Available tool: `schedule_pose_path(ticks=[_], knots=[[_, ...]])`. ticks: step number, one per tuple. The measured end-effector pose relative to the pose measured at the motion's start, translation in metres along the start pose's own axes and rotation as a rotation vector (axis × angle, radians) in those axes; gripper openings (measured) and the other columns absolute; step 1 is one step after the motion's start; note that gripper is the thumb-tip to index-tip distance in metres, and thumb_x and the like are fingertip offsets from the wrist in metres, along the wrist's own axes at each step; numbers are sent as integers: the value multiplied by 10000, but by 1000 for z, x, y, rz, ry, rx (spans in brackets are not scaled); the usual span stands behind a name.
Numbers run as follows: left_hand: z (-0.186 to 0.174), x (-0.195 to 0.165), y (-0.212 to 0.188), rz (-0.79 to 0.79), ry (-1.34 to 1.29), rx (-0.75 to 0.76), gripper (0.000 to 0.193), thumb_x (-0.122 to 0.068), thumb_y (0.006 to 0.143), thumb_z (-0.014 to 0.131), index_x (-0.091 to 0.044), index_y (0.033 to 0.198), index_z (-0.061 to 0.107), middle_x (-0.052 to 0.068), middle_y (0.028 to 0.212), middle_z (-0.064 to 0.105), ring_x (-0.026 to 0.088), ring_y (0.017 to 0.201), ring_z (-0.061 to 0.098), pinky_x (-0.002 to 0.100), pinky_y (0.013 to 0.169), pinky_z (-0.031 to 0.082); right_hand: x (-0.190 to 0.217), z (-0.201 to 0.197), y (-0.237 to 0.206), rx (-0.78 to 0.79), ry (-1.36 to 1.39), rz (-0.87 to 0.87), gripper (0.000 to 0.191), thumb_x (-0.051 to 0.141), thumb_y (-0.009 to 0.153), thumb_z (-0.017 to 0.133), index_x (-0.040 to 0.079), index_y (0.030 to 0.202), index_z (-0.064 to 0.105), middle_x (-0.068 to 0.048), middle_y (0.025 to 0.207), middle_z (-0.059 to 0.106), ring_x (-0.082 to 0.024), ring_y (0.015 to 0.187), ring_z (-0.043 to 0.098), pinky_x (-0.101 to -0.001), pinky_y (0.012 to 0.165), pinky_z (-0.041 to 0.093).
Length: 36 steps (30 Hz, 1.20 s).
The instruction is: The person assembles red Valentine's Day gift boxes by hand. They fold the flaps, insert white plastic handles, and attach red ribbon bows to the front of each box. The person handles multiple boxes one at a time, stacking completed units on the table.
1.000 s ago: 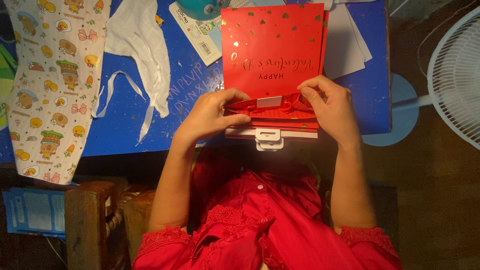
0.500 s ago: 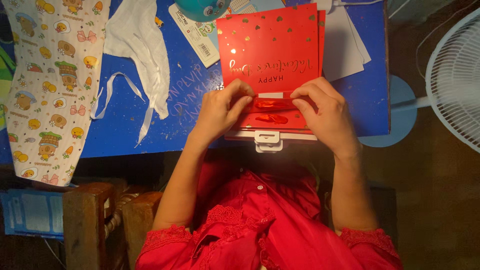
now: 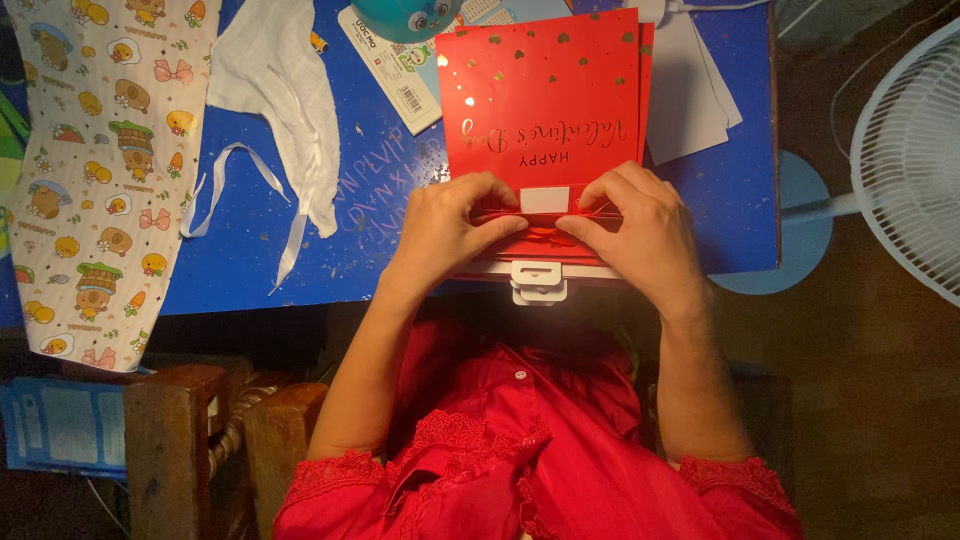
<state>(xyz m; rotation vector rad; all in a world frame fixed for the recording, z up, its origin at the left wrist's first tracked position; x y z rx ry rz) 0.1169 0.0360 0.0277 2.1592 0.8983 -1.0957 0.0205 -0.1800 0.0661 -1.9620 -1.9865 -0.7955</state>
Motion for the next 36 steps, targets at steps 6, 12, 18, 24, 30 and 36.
schedule_pose_path(ticks=[6,12,18,24,30,36], knots=[[1,4,1,-23,36,43,229,-248,828,841,-74,950,754,80,791,761,206,698,761,321,630,579,-4,-1,0,79,106,46,278,201,816,850,33,946,672,-74,923,661,-258,865,684,-373,759,553],[0,9,5,-26,-40,46,190,-226,844,840,-80,945,774,79,797,767,196,685,765,307,641,586,-8,-8,6,105,63,-45,315,205,767,878,17,926,682,-96,884,656,-289,835,663,-408,732,519],[-3,6,2,125,-45,44,211,-172,853,824,-75,1018,734,78,882,756,204,782,772,301,685,595,-4,-2,3,51,82,-34,166,105,844,810,25,917,685,-94,912,657,-293,886,661,-402,771,520],[-2,2,1,105,58,46,171,-144,840,803,-96,995,749,86,828,745,233,704,740,326,635,569,-7,-3,-1,77,103,-40,146,80,845,786,28,932,680,-92,928,660,-282,912,661,-390,794,524],[-7,2,-2,267,102,84,170,-142,877,776,-162,1045,786,47,914,721,250,791,706,364,679,546,-7,-6,-9,137,224,-39,306,-8,862,666,113,1115,790,-93,1048,628,-269,1039,633,-370,873,533],[-14,-3,1,210,135,238,215,-302,848,769,-146,994,791,61,860,702,262,735,693,391,644,541,-10,-22,-6,287,181,-151,268,69,809,651,71,1044,781,-109,1094,642,-293,1049,614,-393,888,518]])
Point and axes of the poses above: each hand's wrist, its own y-axis towards the middle knuckle, its own z-axis out of the palm, x = y × z, the point moved 1 cm from there along y, towards the middle knuckle
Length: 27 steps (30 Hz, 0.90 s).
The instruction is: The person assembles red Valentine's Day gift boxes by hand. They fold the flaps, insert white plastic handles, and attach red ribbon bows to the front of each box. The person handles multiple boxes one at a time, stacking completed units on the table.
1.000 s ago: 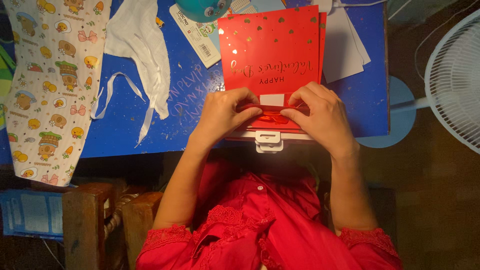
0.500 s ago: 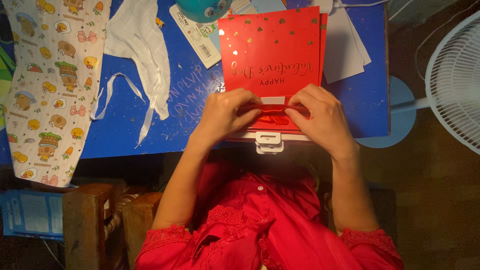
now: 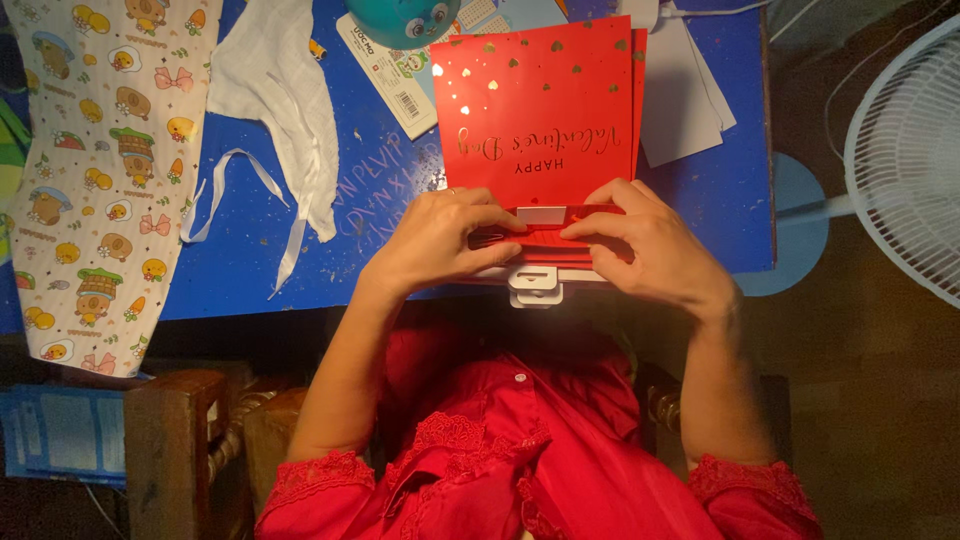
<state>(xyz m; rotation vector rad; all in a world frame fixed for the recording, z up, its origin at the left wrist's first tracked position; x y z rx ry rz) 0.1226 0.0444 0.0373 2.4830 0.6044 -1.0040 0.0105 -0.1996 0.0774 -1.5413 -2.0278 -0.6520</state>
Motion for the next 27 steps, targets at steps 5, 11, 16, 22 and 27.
schedule_pose_path(ticks=[5,11,16,22,27], knots=[[-9,-6,2,43,-4,55,175,-258,930,696,-157,1028,800,67,914,715,285,796,699,405,693,549,2,-4,9,69,-55,57,179,142,884,679,116,1016,797,-53,998,687,-256,954,652,-375,840,529],[-3,-11,7,38,103,98,188,-211,800,702,-154,934,820,98,815,693,321,733,692,431,671,553,8,-2,17,89,-199,12,127,166,860,711,127,949,794,-39,941,679,-276,915,647,-406,817,524],[9,-13,6,-66,211,137,107,-156,770,688,-95,792,773,135,800,679,358,721,687,464,691,563,11,-1,17,71,-235,33,78,155,865,709,94,894,749,-50,933,662,-283,905,649,-407,790,526],[27,-13,8,-112,371,79,91,-94,783,655,-13,758,687,190,801,667,396,750,689,493,700,567,10,2,17,27,-216,-17,64,92,855,686,43,892,701,-107,951,607,-312,864,658,-423,770,539],[32,-13,11,-110,340,34,69,-52,750,639,-3,795,657,197,787,670,401,775,687,493,723,567,9,3,14,-16,-212,0,63,70,830,685,21,869,680,-140,968,564,-332,766,665,-434,691,545]])
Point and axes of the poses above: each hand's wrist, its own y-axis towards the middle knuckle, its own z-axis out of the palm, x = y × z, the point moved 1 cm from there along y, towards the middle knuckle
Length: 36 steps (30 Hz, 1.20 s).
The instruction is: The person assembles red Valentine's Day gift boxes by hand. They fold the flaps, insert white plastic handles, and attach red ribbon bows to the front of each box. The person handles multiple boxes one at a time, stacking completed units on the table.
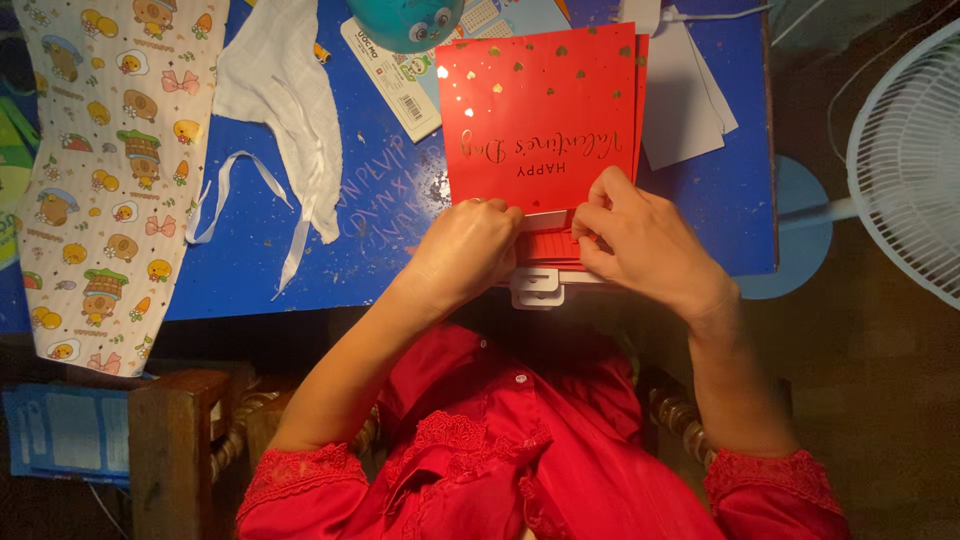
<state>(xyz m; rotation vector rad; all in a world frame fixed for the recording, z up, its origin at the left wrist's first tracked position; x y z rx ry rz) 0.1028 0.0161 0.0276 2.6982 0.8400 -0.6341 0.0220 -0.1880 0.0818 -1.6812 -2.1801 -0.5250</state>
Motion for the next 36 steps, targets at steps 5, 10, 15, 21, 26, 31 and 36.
schedule_pose_path(ticks=[5,10,15,21,26,31,36], knots=[[-4,1,1,-3,-35,1,76,-64,744,648,-1,784,632,207,764,674,421,737,678,509,684,558,-1,-2,1,9,3,5,49,72,844,685,29,869,679,-139,973,556,-325,741,665,-431,666,546],[-9,9,4,4,-157,-1,71,-64,786,643,3,770,629,216,706,668,421,670,672,499,642,552,-4,-7,2,8,34,46,64,107,884,687,43,876,689,-125,996,573,-314,736,673,-416,664,557],[-22,24,11,24,-312,-1,97,-102,777,684,-7,759,675,198,726,695,387,687,696,455,665,562,-10,-8,8,68,59,108,96,146,894,692,61,918,730,-99,986,595,-302,735,675,-413,665,550],[-28,30,16,-78,-332,160,89,-118,788,688,-53,822,740,148,752,726,324,680,719,409,657,558,-15,-8,11,107,141,178,125,178,888,705,70,935,747,-78,977,608,-249,794,674,-380,705,545],[-33,31,5,-51,-405,80,161,-190,819,747,-66,906,693,129,756,738,308,692,723,407,637,542,-17,-15,1,95,303,119,308,216,853,762,58,1106,687,-91,1103,659,-275,1025,676,-387,868,534],[-34,25,-10,-119,-426,39,281,-280,906,759,-84,1053,620,122,833,763,316,744,734,414,672,546,-12,-14,-10,158,279,150,722,260,724,838,41,1360,576,-134,1249,657,-322,1150,649,-408,939,512],[-39,16,-21,52,-508,-59,512,-328,880,787,-37,1238,566,129,987,765,324,869,749,414,727,572,-3,-16,-16,120,205,171,432,226,863,755,74,1258,671,-127,1194,718,-298,1065,709,-379,904,558]])
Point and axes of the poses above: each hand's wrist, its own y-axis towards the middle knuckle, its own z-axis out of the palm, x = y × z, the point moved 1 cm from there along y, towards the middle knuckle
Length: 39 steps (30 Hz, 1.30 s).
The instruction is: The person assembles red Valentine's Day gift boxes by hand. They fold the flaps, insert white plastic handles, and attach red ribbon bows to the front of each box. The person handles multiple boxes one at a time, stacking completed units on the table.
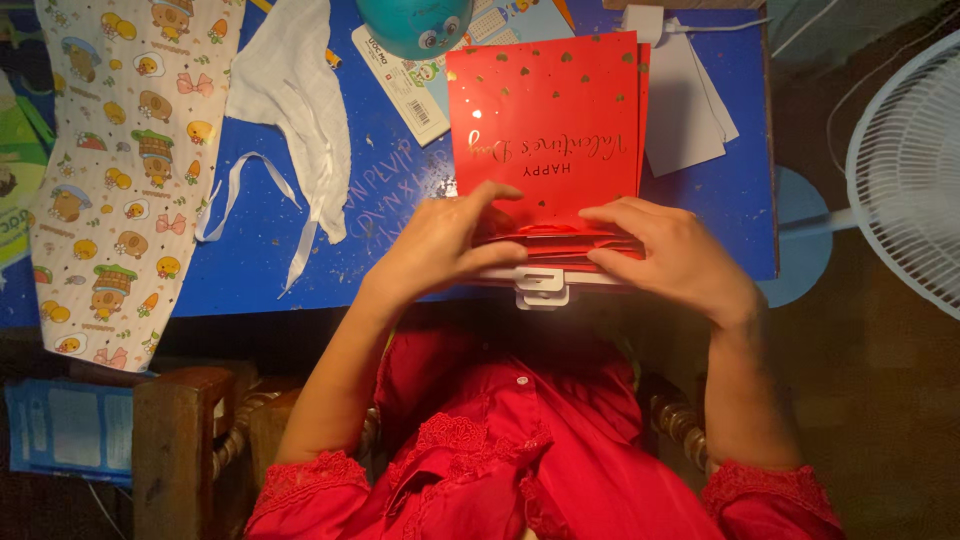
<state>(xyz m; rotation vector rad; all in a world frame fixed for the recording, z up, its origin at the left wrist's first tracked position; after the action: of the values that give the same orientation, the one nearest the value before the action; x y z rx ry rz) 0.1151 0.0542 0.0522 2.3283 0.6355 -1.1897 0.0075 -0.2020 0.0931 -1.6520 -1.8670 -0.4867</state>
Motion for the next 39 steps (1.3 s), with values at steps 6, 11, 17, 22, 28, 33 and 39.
schedule_pose_path(ticks=[6,11,17,22,28,33,39], knots=[[13,-4,-5,32,343,-27,463,-282,836,780,-93,1247,683,127,923,751,337,864,722,455,750,572,23,7,-5,-153,-15,-50,253,137,945,697,41,1178,721,-134,1058,747,-281,920,744,-359,782,571],[36,-15,-1,48,532,-84,273,-285,916,751,-103,1116,718,89,886,749,302,834,713,437,664,558,43,11,1,-353,-117,-206,137,64,968,732,17,1097,735,-129,941,729,-270,848,714,-351,755,554],[36,-12,-6,129,486,-180,222,-266,843,756,-143,1027,770,51,830,760,282,771,717,424,625,550,48,18,-5,-498,-59,-176,102,25,998,718,8,1098,730,-114,936,724,-240,860,702,-330,755,540],[21,10,-6,-7,229,-61,360,-421,811,795,-154,1052,801,105,783,752,300,720,730,422,647,563,35,33,-17,-672,58,-119,72,12,1067,684,1,1133,711,-96,1022,742,-192,933,710,-302,840,552],[28,14,-9,-29,257,-64,329,-411,837,783,-150,1035,800,126,789,746,324,716,727,431,650,568,32,77,-34,-922,280,-201,184,-40,1104,568,-12,1281,612,-168,1315,575,-223,1179,604,-330,1047,528],[47,-10,-14,59,496,-153,164,-219,909,719,-121,1017,794,127,782,740,334,727,722,449,652,562,39,99,-47,-904,230,-148,159,-33,1095,555,10,1245,586,-139,1310,511,-224,1193,546,-318,1069,498],[14,-30,-28,-11,247,-341,224,-138,915,753,-140,1137,784,151,874,746,320,731,726,405,632,561,37,115,-49,-930,253,8,118,4,1022,578,63,1117,615,-147,1240,556,-249,1036,560,-295,811,484]])
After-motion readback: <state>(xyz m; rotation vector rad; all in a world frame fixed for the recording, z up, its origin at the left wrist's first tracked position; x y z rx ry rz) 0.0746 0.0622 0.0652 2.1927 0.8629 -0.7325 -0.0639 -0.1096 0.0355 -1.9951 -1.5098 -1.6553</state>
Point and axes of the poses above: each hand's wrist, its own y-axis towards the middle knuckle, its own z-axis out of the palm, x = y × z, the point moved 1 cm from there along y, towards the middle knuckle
